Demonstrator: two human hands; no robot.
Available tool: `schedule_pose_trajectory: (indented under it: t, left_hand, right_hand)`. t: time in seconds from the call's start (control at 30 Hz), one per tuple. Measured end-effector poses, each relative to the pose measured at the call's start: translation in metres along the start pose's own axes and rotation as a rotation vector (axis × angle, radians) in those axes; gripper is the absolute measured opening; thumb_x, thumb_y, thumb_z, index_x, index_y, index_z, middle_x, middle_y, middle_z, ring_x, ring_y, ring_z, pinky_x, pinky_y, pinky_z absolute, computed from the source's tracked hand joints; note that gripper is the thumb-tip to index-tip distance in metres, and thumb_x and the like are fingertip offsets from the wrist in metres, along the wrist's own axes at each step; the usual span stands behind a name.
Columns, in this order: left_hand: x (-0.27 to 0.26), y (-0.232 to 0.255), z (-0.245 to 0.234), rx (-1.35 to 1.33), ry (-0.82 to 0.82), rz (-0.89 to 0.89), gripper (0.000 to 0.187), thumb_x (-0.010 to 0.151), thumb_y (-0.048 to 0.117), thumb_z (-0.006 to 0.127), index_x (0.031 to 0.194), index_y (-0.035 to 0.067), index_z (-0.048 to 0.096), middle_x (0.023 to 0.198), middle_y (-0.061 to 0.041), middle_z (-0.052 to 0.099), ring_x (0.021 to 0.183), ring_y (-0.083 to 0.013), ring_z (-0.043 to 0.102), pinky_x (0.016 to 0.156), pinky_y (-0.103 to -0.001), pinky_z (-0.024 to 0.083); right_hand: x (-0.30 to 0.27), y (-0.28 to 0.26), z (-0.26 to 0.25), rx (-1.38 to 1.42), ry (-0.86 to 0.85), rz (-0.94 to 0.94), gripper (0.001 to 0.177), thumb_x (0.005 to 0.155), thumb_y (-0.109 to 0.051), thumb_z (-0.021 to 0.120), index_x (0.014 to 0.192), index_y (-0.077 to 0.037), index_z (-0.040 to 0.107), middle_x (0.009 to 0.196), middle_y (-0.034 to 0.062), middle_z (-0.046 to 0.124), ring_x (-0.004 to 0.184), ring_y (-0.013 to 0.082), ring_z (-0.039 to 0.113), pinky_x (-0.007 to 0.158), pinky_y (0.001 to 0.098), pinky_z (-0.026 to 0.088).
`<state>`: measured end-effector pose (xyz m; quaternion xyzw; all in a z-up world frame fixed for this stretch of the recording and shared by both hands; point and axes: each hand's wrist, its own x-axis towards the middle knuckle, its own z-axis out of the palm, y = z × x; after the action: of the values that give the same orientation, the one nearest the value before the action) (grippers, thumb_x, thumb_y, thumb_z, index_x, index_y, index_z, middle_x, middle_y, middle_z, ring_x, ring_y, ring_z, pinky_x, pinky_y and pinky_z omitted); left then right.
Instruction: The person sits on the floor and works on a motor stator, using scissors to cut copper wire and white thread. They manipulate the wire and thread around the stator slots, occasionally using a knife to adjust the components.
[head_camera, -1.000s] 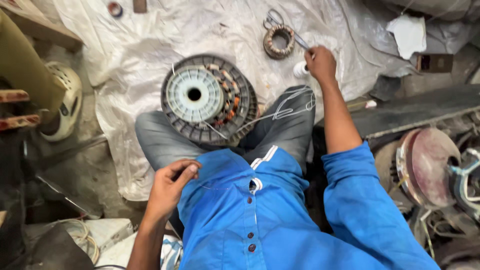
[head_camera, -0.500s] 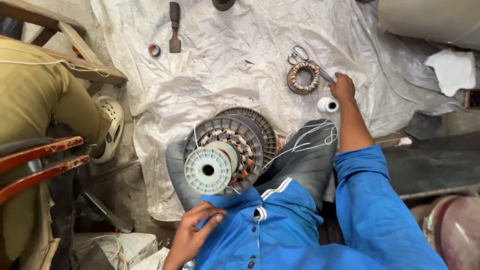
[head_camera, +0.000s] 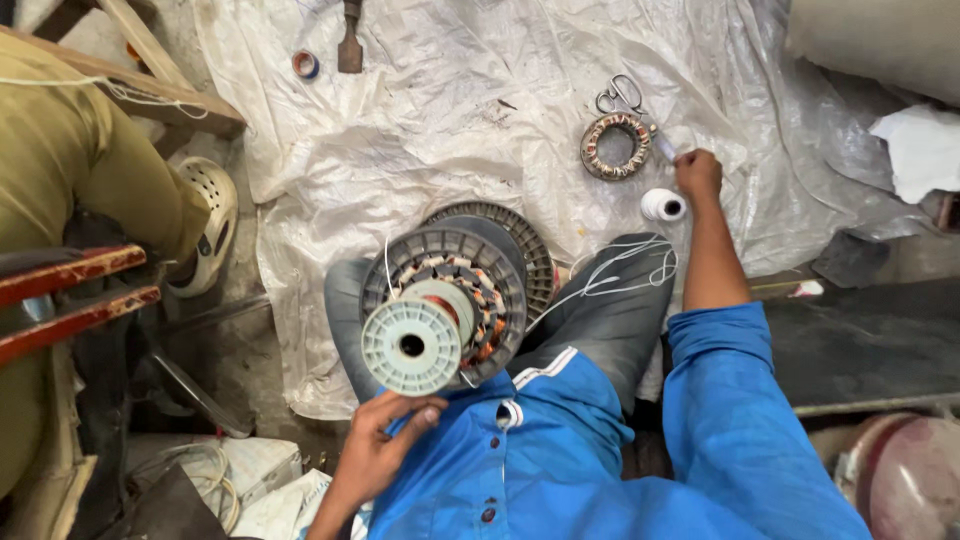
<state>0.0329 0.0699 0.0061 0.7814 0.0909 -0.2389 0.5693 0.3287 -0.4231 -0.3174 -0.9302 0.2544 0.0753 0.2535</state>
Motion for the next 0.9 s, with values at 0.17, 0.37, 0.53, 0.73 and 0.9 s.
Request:
schedule_pose_trajectory:
  t: [0.17, 0.37, 0.53, 0.73, 0.9]
  left_hand:
    - [-0.001, -0.001, 0.0, -0.018, -0.003, 0.065, 0.02, 0.09, 0.011, 0.072, 0.103, -0.002, 0.078, 0.092, -0.01, 0.077, 0.085, -0.0177, 0.073, 0.08, -0.029, 0.055]
    - [-0.009, -0.025, 0.016, -0.087, 0.08, 0.117, 0.026, 0.087, 0.008, 0.073, 0.11, -0.003, 0.077, 0.086, -0.008, 0.076, 0.08, -0.0143, 0.07, 0.075, -0.027, 0.054]
    - [-0.012, -0.059, 0.023, -0.326, 0.097, 0.012, 0.024, 0.088, 0.009, 0.075, 0.108, -0.003, 0.077, 0.09, -0.008, 0.078, 0.083, -0.0123, 0.07, 0.079, -0.027, 0.056]
    - [-0.011, -0.073, 0.039, -0.369, 0.174, 0.178, 0.019, 0.093, 0.012, 0.073, 0.105, -0.003, 0.076, 0.092, -0.006, 0.077, 0.087, -0.0113, 0.07, 0.082, -0.026, 0.056]
    - [-0.008, -0.064, 0.049, -0.396, 0.155, 0.209, 0.018, 0.093, 0.013, 0.073, 0.103, -0.002, 0.075, 0.091, -0.005, 0.076, 0.086, -0.0099, 0.07, 0.08, -0.025, 0.056]
  right_hand:
    - [0.002, -0.009, -0.058, 0.149, 0.355, -0.134, 0.023, 0.101, -0.024, 0.073, 0.097, -0.002, 0.072, 0.097, 0.0203, 0.073, 0.094, 0.0391, 0.069, 0.085, 0.0491, 0.052]
    - [-0.056, -0.07, -0.141, 0.182, 0.718, -0.642, 0.03, 0.105, -0.024, 0.077, 0.091, 0.001, 0.066, 0.09, 0.0161, 0.064, 0.083, 0.0344, 0.061, 0.073, 0.0459, 0.047]
    - [-0.183, -0.097, -0.196, 1.035, 0.537, -0.542, 0.041, 0.107, -0.042, 0.072, 0.098, -0.003, 0.061, 0.088, 0.0025, 0.056, 0.082, 0.0137, 0.049, 0.076, 0.0305, 0.042]
    - [-0.326, -0.082, -0.175, 1.591, 0.189, -0.399, 0.027, 0.096, -0.037, 0.067, 0.105, -0.014, 0.058, 0.094, 0.0011, 0.059, 0.067, 0.0129, 0.055, 0.059, 0.0302, 0.047]
    - [-0.373, -0.042, -0.172, 1.348, 0.358, -0.612, 0.03, 0.111, -0.033, 0.067, 0.097, -0.01, 0.054, 0.092, 0.0016, 0.052, 0.063, 0.0064, 0.042, 0.055, 0.0229, 0.036]
